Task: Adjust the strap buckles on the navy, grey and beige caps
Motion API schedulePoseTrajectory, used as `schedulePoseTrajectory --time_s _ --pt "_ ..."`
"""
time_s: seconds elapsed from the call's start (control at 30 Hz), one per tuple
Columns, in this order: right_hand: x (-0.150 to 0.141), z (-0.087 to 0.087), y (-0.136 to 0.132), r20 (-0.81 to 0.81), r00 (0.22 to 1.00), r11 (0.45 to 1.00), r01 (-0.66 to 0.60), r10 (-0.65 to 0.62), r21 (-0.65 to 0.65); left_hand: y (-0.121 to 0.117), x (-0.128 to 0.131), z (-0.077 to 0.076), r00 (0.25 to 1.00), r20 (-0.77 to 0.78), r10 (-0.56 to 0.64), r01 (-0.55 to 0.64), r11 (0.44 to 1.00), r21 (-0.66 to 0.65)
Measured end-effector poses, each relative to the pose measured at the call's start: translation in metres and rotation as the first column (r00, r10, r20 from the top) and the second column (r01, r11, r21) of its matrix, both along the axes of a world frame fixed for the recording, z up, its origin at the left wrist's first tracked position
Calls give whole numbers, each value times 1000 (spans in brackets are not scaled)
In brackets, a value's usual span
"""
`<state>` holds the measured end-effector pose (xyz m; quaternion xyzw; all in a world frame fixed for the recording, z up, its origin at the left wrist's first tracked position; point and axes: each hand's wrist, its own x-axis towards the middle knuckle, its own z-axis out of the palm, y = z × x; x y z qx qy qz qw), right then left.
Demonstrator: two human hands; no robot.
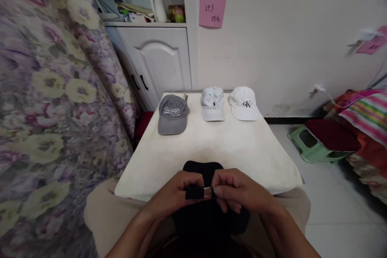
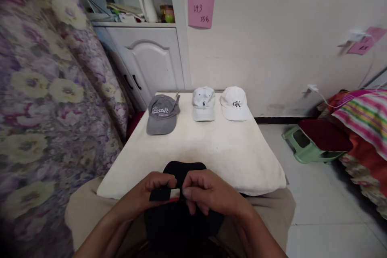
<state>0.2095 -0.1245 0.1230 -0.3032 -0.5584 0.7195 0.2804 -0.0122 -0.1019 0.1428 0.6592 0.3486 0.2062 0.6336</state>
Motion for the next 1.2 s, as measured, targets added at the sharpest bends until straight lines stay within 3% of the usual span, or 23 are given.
schedulePoseTrajectory --time_s 0.4,0.63,0.9,1.2 --pt "0 4 0 23 1000 1000 -6 6 6 -1 2 2 999 -12 -51 52 996 68" --pt "3 5 -1 27 1000 1000 -2 2 6 1 -3 7 997 -31 -77 75 995 -63" --pt "2 -1 0 5 1000 1000 0 0 -23 1 -8 9 999 -38 23 -25 998 -56" --pt "1 -6 0 -8 1000 999 0 0 -32 4 -10 13 993 -62 -100 100 995 -1"
